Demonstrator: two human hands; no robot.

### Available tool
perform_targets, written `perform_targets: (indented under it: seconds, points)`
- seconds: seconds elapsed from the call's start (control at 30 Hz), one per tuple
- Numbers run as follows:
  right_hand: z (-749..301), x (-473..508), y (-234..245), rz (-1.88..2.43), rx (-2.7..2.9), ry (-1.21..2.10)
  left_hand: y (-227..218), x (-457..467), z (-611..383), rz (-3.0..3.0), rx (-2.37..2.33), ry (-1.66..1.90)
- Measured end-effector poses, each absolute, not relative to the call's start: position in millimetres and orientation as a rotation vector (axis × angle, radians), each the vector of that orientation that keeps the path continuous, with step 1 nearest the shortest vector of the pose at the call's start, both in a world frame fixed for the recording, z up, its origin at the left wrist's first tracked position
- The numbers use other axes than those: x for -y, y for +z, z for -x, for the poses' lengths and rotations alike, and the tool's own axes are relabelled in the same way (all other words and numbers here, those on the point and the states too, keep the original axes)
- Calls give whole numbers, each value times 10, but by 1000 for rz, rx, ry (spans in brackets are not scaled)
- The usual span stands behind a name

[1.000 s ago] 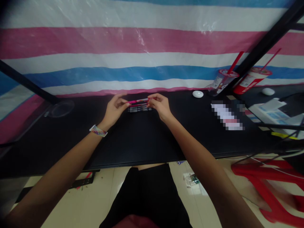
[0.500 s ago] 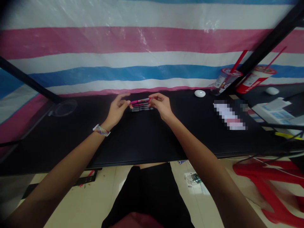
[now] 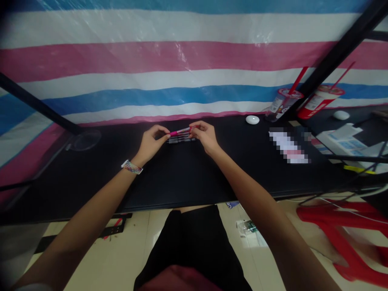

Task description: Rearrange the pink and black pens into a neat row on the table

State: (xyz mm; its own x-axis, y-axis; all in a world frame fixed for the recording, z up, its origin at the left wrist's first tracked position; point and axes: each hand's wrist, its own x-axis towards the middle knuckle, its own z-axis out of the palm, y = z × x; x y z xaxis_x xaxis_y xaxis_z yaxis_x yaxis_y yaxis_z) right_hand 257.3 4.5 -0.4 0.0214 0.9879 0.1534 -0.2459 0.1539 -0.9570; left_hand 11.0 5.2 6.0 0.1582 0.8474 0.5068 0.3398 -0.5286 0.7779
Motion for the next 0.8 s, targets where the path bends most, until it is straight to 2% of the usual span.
perform_targets:
  seconds: [0.23,0.53,0.8]
  points:
    - [-2596,-29,33,888,1070,1197,89,-39,-94,-1926,-1140,1192]
    - [-2585,-59,36,910,1007,1251,141,41,-107,-2130,-1186,1342]
    - [-2542,5,115,670,862,1704,113,12,-124,-1909,-1133,1352]
